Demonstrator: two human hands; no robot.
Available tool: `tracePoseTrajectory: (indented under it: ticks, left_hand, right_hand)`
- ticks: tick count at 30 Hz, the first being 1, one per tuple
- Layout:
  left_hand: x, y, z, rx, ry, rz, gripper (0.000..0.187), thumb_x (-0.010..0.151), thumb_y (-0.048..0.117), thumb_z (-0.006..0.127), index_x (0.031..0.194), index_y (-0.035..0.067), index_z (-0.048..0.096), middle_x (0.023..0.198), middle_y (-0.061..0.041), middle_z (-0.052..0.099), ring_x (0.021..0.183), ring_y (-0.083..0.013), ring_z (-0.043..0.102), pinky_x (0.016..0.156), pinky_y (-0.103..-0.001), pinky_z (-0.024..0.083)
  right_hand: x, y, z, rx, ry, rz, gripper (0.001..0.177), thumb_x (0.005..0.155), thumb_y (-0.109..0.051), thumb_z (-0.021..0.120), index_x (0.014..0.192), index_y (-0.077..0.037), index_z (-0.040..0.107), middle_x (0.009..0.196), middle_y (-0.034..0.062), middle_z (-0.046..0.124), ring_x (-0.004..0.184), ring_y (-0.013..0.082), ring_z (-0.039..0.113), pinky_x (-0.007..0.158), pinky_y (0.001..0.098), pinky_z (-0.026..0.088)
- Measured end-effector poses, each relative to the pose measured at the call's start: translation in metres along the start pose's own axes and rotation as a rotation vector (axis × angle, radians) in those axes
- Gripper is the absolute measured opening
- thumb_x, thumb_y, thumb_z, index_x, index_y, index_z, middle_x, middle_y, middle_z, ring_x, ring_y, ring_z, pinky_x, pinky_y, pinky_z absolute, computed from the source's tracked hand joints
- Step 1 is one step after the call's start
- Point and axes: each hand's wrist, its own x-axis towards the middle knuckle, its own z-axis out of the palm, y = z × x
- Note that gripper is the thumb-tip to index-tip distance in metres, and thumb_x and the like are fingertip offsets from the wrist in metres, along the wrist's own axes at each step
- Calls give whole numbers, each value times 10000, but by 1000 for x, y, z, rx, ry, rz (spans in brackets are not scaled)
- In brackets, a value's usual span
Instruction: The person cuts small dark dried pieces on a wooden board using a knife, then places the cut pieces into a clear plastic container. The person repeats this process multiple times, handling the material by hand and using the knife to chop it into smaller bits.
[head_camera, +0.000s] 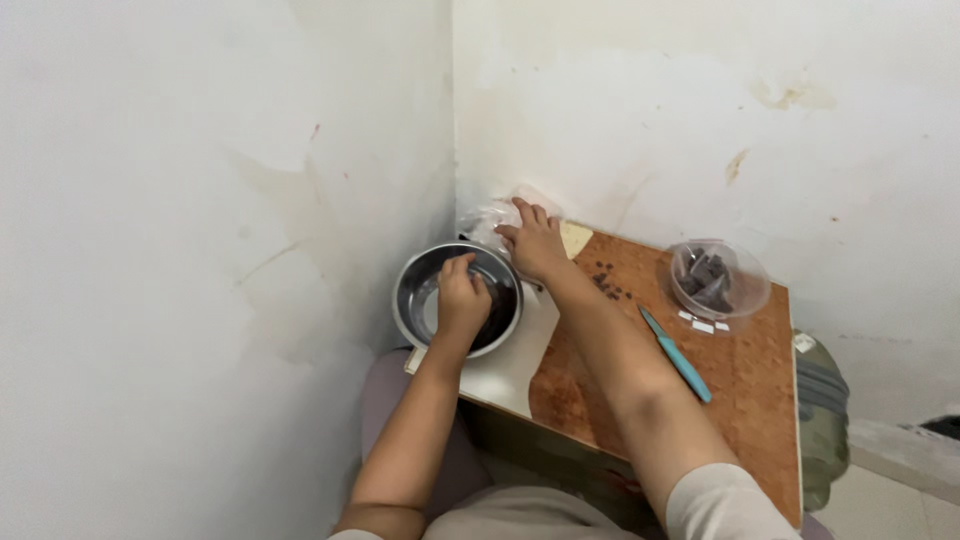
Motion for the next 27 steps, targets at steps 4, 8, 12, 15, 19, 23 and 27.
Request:
tracePoseTrajectory:
  ticks: [4,8,12,15,19,23,27]
  left_hand:
    - [2,-3,-8,0,-2,3,343,876,35,638,1215,-11,636,1220,-228,617,1161,-435,565,1005,-489,462]
    - [1,-5,-11,-22,-16,-5,347,869,47,653,1211,-9,635,1205,-229,617,1165,-426,572,1017,-481,468]
    - [0,-4,-9,-32,-37,-19,352,863,54,670,1208,-10,639,1210,-227,616,1168,-429,563,1016,-481,460]
    - [-1,-2,-10,-57,-17,12,352,855,60,681,1197,-10,639,1209,-226,611,1175,-422,568,1025,-475,459]
    - [1,1,-11,-57,-18,3,340,851,57,688,1183,-5,650,1210,-217,613,1173,-419,566,1020,-474,455]
    - [2,6,-14,-67,-16,8,310,853,54,689,1158,4,662,1198,-205,621,1166,-410,574,1019,-468,464]
    - [-1,19,-14,-148,-40,7,284,872,50,669,1154,16,658,1212,-201,617,1168,-403,577,951,-437,505]
  right_hand:
    - [17,2,26,-88,-183,192,246,954,-309,690,1017,-95,793,1398,104,550,1284,316,518,1007,540,421]
    - [15,2,30,22,-158,271,216,845,-226,777,1020,-99,794,1341,83,557,1265,297,532,999,527,426]
    - [10,2,25,172,-51,289,401,772,-141,820,1168,-105,766,1299,115,546,1199,313,548,934,499,444]
    - [8,-1,21,205,4,261,384,746,-152,842,1122,-110,780,1301,110,544,1187,310,557,924,486,453]
    - [9,-2,24,277,62,317,176,771,-217,858,929,-145,830,1281,75,581,1174,303,573,966,468,480]
    - [5,5,20,330,196,278,141,778,-224,867,887,-137,846,1337,105,591,1159,312,570,967,478,470]
    - [-4,19,-2,690,309,408,141,856,-204,824,947,-97,824,1374,121,565,1216,262,544,961,398,477]
